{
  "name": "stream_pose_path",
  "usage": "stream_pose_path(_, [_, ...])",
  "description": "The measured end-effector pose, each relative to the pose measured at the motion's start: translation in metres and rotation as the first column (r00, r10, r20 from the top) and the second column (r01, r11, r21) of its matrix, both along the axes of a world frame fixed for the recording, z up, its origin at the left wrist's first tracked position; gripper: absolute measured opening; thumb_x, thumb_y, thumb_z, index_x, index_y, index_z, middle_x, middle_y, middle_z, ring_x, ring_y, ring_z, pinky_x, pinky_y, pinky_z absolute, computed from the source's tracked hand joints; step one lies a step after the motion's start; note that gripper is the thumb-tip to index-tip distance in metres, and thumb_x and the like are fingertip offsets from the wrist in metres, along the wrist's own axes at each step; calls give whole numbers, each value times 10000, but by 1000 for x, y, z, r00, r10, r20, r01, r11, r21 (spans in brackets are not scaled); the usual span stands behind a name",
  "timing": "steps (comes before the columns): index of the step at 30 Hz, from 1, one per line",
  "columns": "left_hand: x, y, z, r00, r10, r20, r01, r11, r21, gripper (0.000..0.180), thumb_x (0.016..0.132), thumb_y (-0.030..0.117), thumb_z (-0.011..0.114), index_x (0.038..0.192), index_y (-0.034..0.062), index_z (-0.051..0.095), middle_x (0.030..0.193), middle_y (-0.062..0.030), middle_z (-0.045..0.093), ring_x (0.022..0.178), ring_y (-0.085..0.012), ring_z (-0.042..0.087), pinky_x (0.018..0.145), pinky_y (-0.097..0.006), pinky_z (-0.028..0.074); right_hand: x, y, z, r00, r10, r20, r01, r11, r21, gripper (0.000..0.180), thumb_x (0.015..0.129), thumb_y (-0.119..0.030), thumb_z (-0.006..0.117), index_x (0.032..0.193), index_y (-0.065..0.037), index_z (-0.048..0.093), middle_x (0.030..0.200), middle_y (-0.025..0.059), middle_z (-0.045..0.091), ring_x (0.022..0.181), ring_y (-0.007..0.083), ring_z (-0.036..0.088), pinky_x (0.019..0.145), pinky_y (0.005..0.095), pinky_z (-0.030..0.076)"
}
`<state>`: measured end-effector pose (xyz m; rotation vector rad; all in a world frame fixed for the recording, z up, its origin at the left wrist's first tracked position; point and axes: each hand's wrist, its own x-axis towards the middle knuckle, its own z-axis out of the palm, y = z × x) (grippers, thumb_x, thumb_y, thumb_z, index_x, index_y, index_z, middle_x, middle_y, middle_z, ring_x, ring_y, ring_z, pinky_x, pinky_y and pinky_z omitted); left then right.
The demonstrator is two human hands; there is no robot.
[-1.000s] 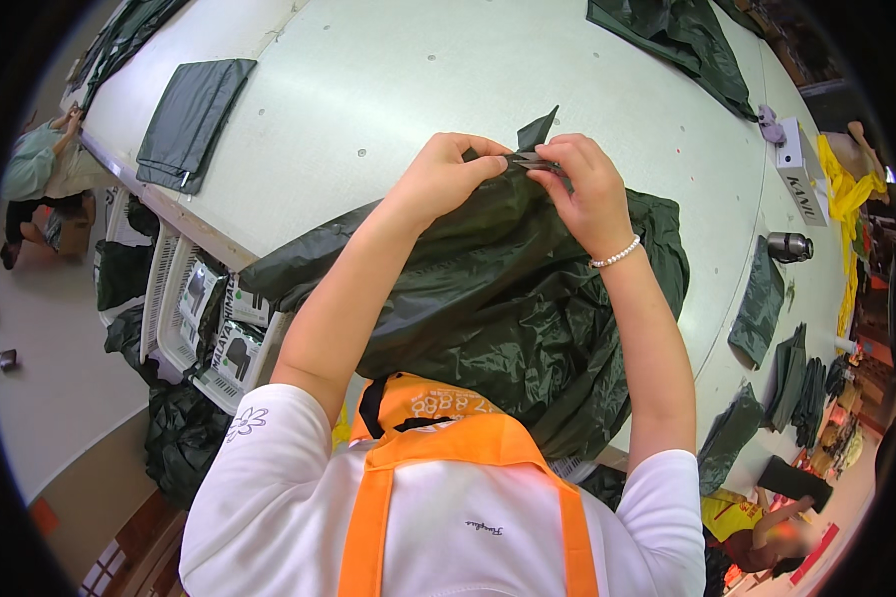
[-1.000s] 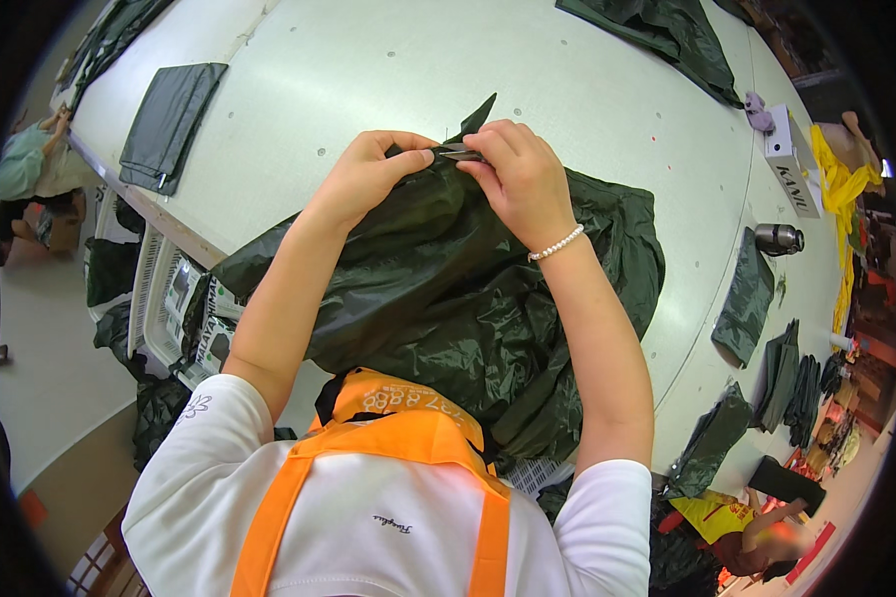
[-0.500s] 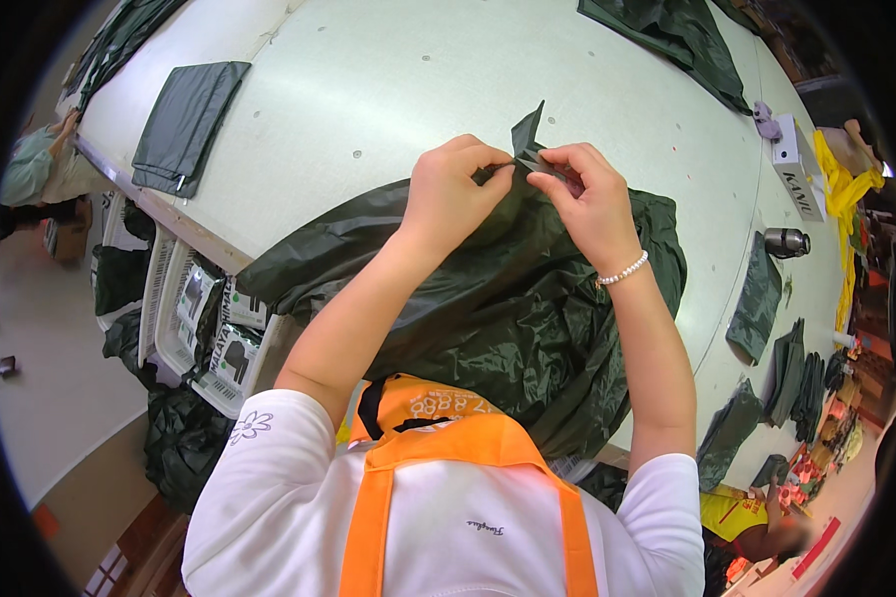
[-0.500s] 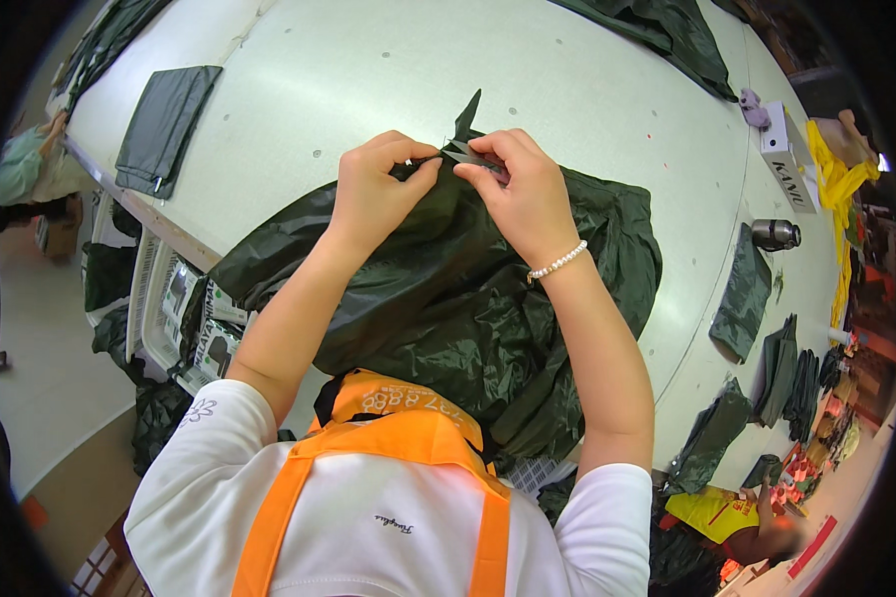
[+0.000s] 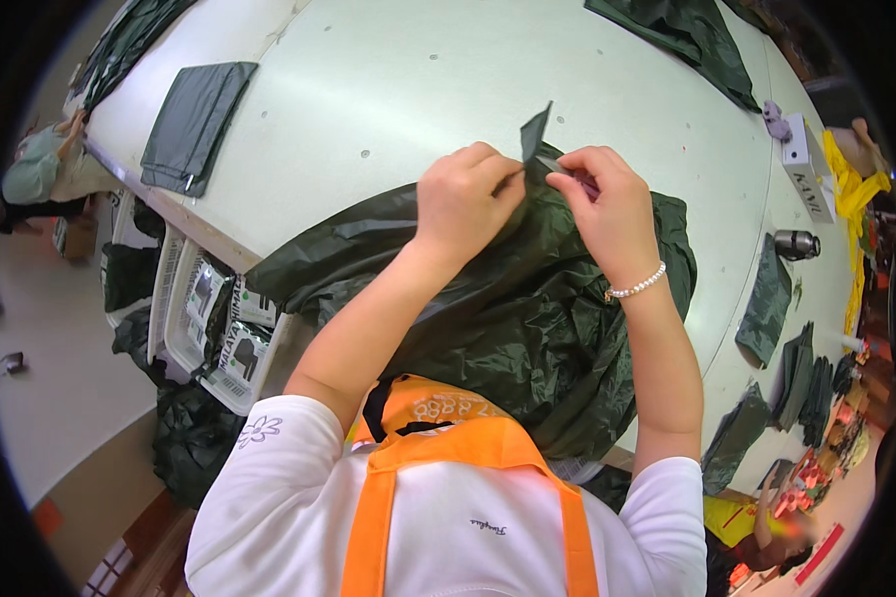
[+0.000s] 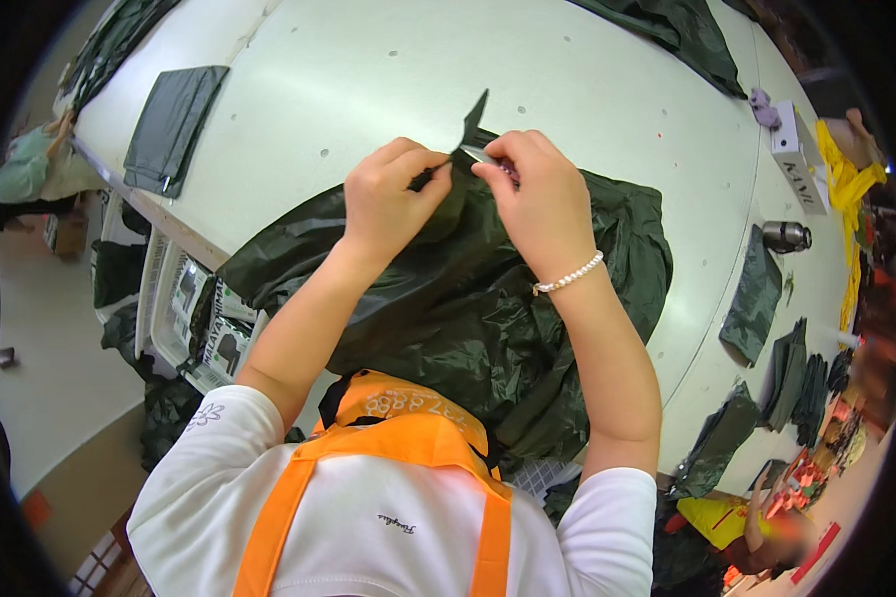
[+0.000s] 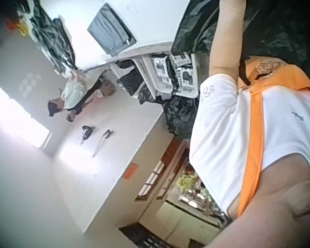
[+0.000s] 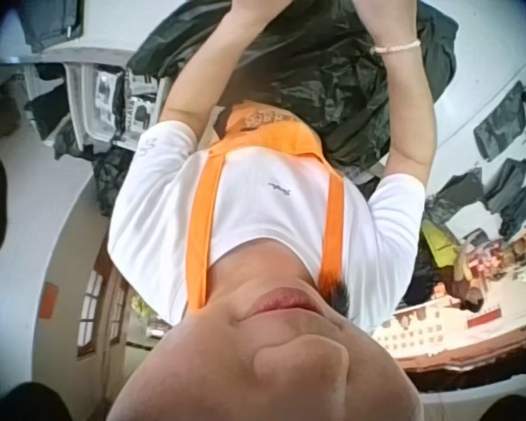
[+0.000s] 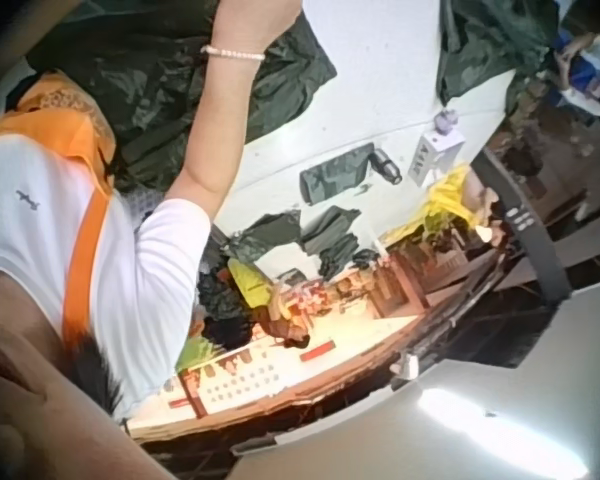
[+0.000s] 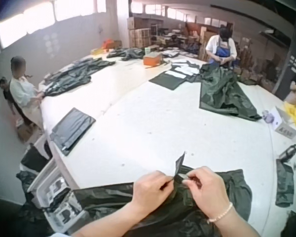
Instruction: The person folds a dark green jacket on a white table, then picks up a crumpled jacket from a basket, removes a tag, and continues folding the jacket. The person handles the jacket by hand, smoothing and aligning it before folding it into a compact shape.
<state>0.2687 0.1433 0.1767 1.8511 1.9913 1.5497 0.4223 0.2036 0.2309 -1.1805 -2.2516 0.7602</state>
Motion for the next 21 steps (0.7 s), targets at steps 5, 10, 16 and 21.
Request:
stream_pose_path(5, [-32,28,-24,974,135,-185,-168,969,-180,167,726,123,707,866,45,660,874,-106,653,814,-282,614,735,-361,473,80,4,-53,931,-342,-129,305,921,-243,274,751,-155,736,927,2,597,868,88,591,743,175,581,686,280,481])
stream_pose_path(10, [-12,48,-32,958,161,-238,-183,981,-69,371,749,106,688,1099,49,578,1088,-123,589,1013,-309,523,861,-390,420,243,8,-145,631,-775,21,768,620,-161,398,744,-203,741,1036,27,599,1016,171,566,884,254,606,770,317,500])
stream_pose_path(16, [132,69,-59,919,-382,94,381,807,-452,242,768,112,672,995,37,635,867,-82,627,740,-191,572,689,-297,464,338,46,-206,500,-866,21,866,499,-38,494,715,-290,762,1061,30,614,964,161,626,901,216,617,774,307,499])
stream_pose_path(21, [220,87,-88,817,-514,261,555,576,-600,253,772,132,671,1003,34,644,761,-57,630,595,-124,544,563,-272,453,329,77,-201,639,-760,-118,641,611,-464,300,722,-218,761,906,7,688,698,72,650,652,130,586,636,253,465])
